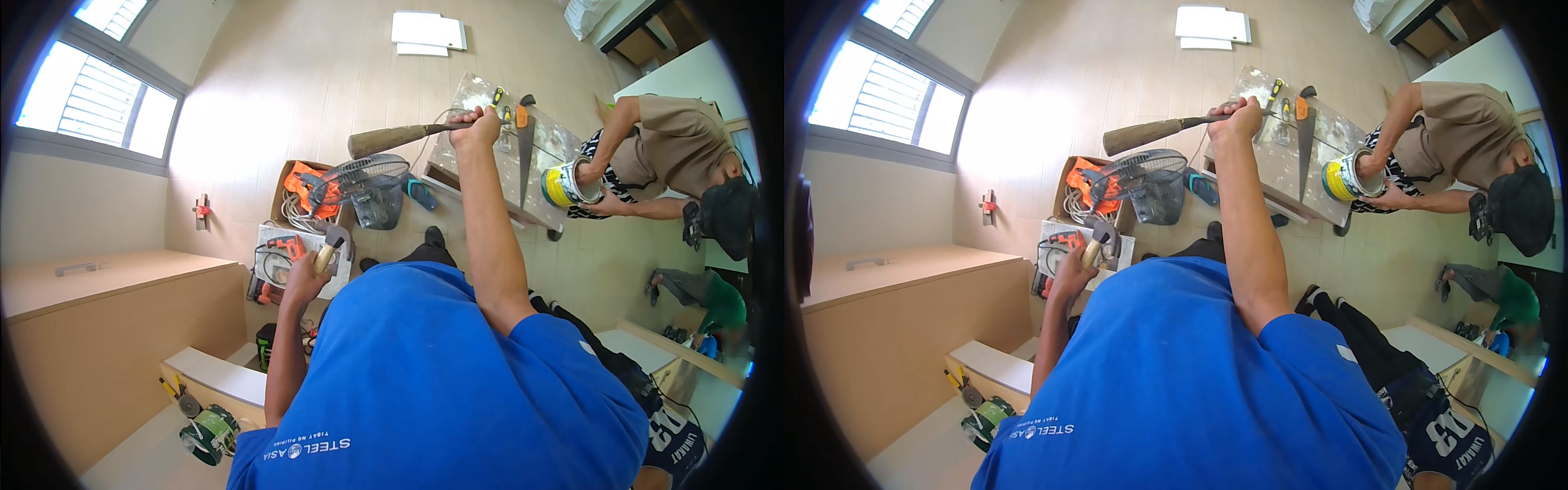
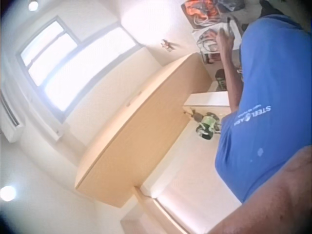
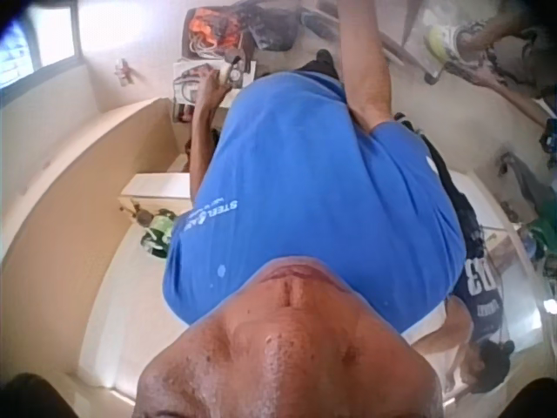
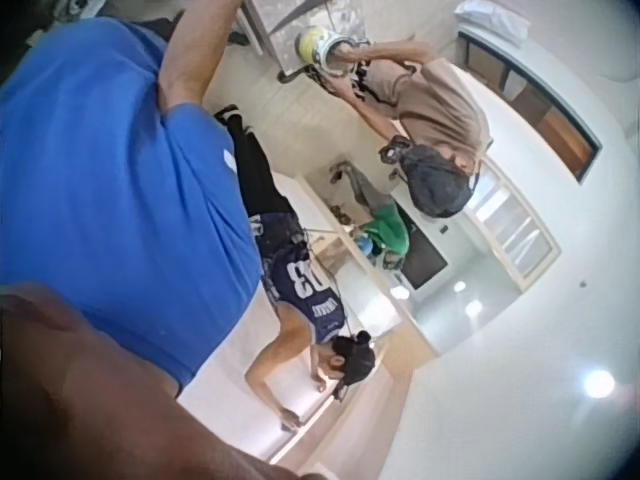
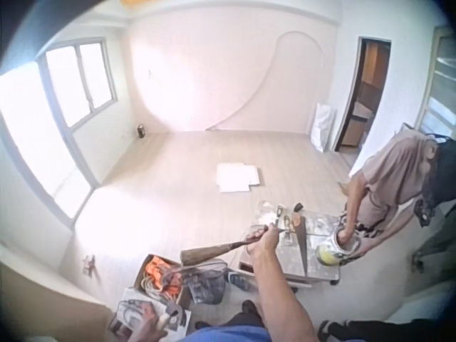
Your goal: The person uses a hammer to repeatedly strike the handle of a putty knife, likely to reseat the blade. They then load a caulk gun and apply sealant to the putty knife handle, followed by wrapping the handle with tape.
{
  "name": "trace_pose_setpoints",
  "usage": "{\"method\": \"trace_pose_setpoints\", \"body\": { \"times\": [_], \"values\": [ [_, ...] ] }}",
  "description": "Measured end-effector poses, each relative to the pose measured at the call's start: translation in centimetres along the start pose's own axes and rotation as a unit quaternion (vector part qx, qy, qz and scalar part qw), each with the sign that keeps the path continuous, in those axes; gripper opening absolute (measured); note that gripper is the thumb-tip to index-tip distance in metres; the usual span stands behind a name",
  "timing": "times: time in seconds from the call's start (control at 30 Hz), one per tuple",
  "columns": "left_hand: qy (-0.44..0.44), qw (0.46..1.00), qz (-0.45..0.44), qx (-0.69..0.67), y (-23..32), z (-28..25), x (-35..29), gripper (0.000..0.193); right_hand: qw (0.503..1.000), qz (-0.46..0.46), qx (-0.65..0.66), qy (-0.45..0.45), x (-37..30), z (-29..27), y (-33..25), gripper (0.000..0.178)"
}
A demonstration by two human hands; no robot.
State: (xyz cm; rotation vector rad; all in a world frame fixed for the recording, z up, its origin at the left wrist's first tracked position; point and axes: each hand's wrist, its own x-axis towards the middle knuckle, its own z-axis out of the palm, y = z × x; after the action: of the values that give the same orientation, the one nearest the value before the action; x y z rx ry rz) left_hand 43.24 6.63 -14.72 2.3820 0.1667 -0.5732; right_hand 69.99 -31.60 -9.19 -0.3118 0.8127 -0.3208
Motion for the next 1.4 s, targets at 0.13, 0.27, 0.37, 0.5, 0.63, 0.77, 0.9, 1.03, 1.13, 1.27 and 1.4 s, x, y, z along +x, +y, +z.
{"method": "trace_pose_setpoints", "body": {
  "times": [0.13, 0.27, 0.37, 0.5, 0.63, 0.77, 0.9, 1.03, 1.13, 1.27, 1.4],
  "values": [
    [-0.061, 0.997, -0.003, 0.041, 2.6, 3.3, 3.4, 0.048, 0.999, -0.016, -0.003, -0.039, 0.6, -1.2, -3.4, 0.028],
    [-0.090, 0.993, 0.038, 0.069, 5.4, 7.3, 6.7, 0.049, 0.993, -0.029, 0.003, -0.117, 0.2, -2.6, -7.1, 0.025],
    [-0.112, 0.989, 0.060, 0.071, 8.2, 9.3, 8.7, 0.049, 0.987, -0.033, 0.005, -0.159, -0.3, -3.1, -9.4, 0.026],
    [-0.140, 0.988, 0.048, 0.035, 11.1, 11.9, 10.9, 0.047, 0.971, -0.013, 0.002, -0.239, 0.0, -3.7, -11.9, 0.028],
    [-0.129, 0.989, 0.064, 0.044, 12.6, 14.7, 12.5, 0.049, 0.953, -0.019, -0.015, -0.304, 0.8, -3.9, -13.4, 0.032],
    [-0.134, 0.989, 0.020, 0.059, 14.1, 16.6, 14.0, 0.050, 0.930, -0.041, -0.050, -0.362, 0.9, -3.7, -14.8, 0.041],
    [-0.114, 0.992, 0.036, 0.038, 14.3, 18.9, 15.3, 0.051, 0.904, -0.053, -0.076, -0.418, 1.7, -3.8, -16.3, 0.046],
    [-0.111, 0.992, 0.032, 0.048, 14.9, 20.6, 16.4, 0.051, 0.890, -0.049, -0.085, -0.446, 2.6, -4.2, -17.6, 0.048],
    [-0.103, 0.992, 0.031, 0.060, 15.5, 21.6, 17.1, 0.051, 0.885, -0.041, -0.090, -0.456, 2.9, -4.7, -18.5, 0.049],
    [-0.074, 0.995, 0.010, 0.062, 16.3, 23.5, 19.5, 0.050, 0.873, -0.036, -0.100, -0.475, 3.1, -5.8, -20.3, 0.047],
    [-0.007, 0.999, -0.038, 0.016, 19.3, 25.2, 22.9, 0.048, 0.854, -0.087, -0.184, -0.479, 2.0, -7.1, -23.0, 0.049]
  ]
}}
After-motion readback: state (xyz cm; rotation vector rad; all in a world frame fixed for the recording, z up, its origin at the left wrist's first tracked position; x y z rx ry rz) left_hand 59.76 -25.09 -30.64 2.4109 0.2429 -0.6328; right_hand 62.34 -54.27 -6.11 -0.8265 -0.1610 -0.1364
